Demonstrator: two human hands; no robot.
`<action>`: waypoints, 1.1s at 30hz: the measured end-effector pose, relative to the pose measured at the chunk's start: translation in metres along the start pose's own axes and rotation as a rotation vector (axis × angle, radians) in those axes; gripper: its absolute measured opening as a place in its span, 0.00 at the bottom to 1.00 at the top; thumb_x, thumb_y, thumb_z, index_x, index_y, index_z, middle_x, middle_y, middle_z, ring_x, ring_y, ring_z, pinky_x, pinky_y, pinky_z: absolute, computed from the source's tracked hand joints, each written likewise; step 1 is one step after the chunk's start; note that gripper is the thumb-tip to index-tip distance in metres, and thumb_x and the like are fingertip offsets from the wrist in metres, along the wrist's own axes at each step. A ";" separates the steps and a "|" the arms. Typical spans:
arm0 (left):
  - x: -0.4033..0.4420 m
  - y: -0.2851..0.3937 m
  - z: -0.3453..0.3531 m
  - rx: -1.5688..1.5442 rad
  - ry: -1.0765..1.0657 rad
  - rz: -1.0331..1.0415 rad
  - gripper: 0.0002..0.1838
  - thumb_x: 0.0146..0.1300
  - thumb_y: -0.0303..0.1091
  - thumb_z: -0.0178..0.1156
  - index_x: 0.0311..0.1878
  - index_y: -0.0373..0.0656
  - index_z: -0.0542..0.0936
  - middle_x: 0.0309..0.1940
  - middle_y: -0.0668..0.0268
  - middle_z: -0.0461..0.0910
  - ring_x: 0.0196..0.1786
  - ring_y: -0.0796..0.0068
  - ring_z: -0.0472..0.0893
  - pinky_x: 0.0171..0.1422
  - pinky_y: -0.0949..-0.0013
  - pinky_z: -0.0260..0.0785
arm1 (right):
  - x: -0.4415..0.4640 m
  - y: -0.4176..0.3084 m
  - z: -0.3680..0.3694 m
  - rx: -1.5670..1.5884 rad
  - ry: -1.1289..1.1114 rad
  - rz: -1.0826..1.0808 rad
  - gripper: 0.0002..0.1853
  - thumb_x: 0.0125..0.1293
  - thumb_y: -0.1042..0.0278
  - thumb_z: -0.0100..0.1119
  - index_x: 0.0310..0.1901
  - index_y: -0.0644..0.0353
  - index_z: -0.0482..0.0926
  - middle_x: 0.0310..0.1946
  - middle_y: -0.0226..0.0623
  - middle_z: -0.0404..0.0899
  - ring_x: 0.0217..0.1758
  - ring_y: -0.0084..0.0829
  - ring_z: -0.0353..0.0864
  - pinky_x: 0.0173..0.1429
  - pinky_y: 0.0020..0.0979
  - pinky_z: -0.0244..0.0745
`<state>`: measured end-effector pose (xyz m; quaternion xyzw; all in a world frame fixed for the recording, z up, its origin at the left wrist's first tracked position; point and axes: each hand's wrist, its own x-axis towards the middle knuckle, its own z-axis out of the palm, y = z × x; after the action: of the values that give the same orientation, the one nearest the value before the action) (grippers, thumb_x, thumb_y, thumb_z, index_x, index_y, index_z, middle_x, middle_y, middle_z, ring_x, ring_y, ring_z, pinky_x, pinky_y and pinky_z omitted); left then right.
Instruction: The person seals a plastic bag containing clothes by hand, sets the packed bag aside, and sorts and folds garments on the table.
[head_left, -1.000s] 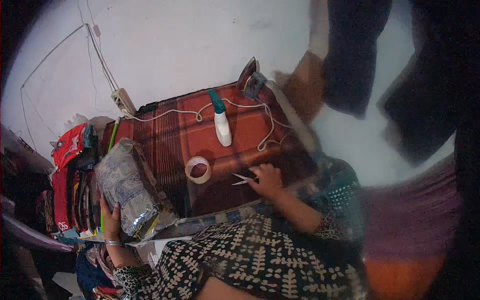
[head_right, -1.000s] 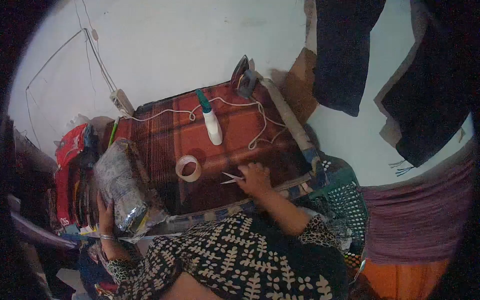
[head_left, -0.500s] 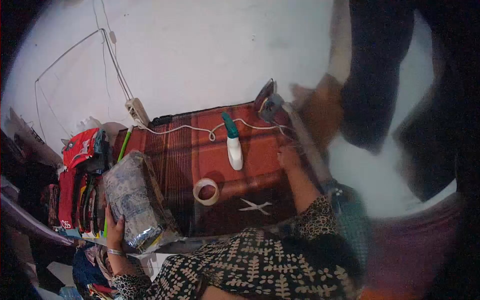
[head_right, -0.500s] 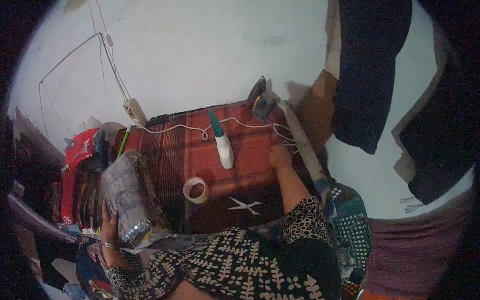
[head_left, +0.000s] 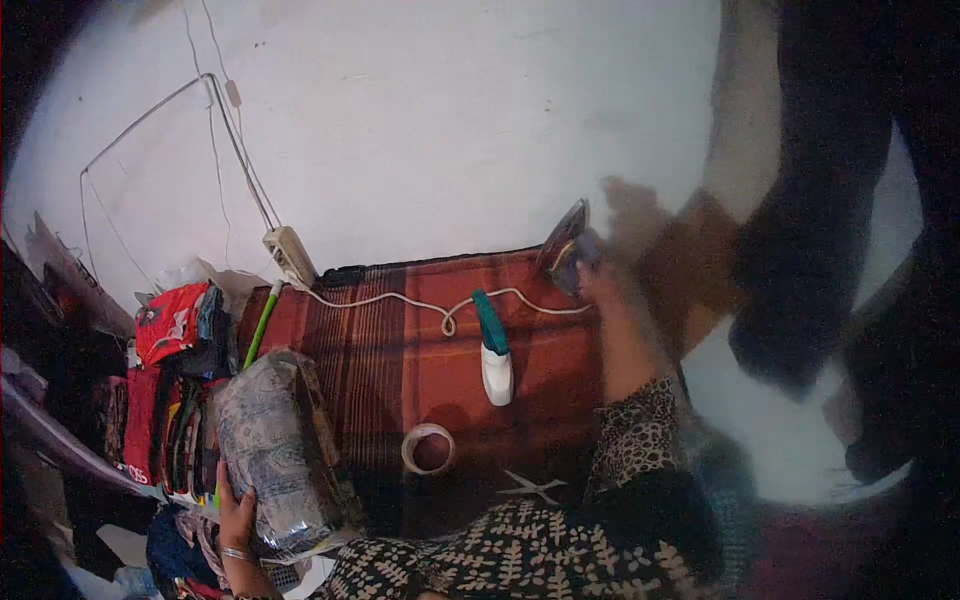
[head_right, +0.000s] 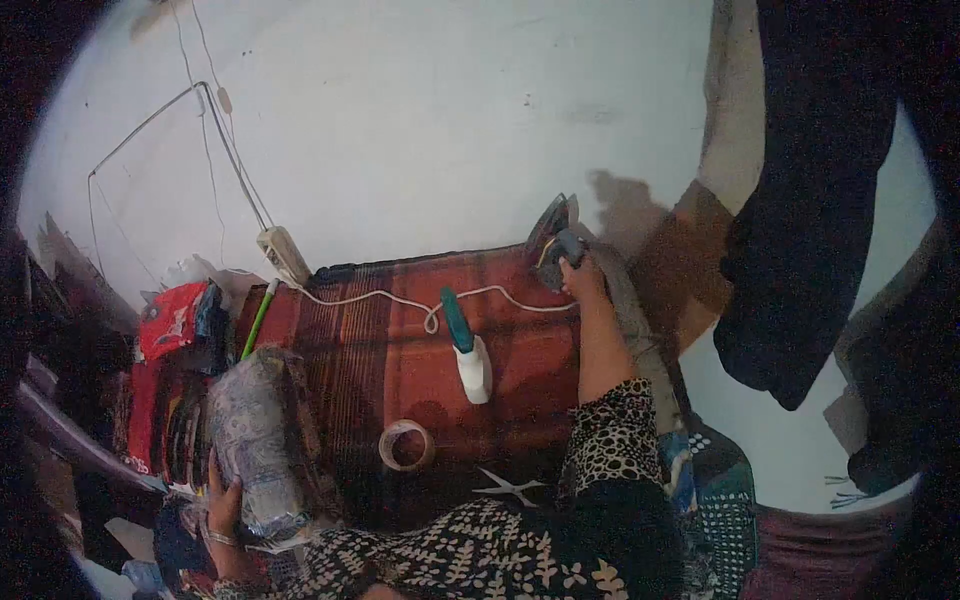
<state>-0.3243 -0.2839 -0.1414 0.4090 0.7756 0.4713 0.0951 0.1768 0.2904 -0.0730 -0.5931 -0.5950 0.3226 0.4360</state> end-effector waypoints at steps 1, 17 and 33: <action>-0.003 -0.002 -0.001 0.011 -0.006 0.049 0.43 0.57 0.29 0.57 0.75 0.36 0.50 0.74 0.50 0.53 0.76 0.58 0.52 0.78 0.64 0.40 | 0.003 0.004 0.002 0.072 -0.011 -0.016 0.35 0.64 0.50 0.60 0.63 0.70 0.65 0.45 0.56 0.80 0.37 0.46 0.86 0.38 0.39 0.80; 0.009 0.020 0.009 -0.010 0.012 0.049 0.44 0.55 0.31 0.57 0.75 0.37 0.51 0.74 0.53 0.54 0.75 0.61 0.53 0.77 0.65 0.39 | -0.083 0.000 0.040 -0.269 -0.215 -0.179 0.24 0.63 0.49 0.59 0.50 0.62 0.77 0.54 0.51 0.76 0.54 0.53 0.78 0.58 0.49 0.72; 0.010 0.028 0.001 -0.057 -0.015 -0.008 0.43 0.56 0.31 0.58 0.75 0.38 0.51 0.74 0.53 0.54 0.76 0.60 0.53 0.78 0.63 0.40 | -0.079 0.022 -0.051 -0.587 -0.059 -0.088 0.24 0.65 0.56 0.58 0.57 0.63 0.75 0.52 0.53 0.77 0.56 0.48 0.77 0.61 0.43 0.71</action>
<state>-0.3153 -0.2698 -0.1164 0.4064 0.7628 0.4898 0.1145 0.2251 0.2071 -0.0824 -0.6577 -0.7005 0.1348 0.2420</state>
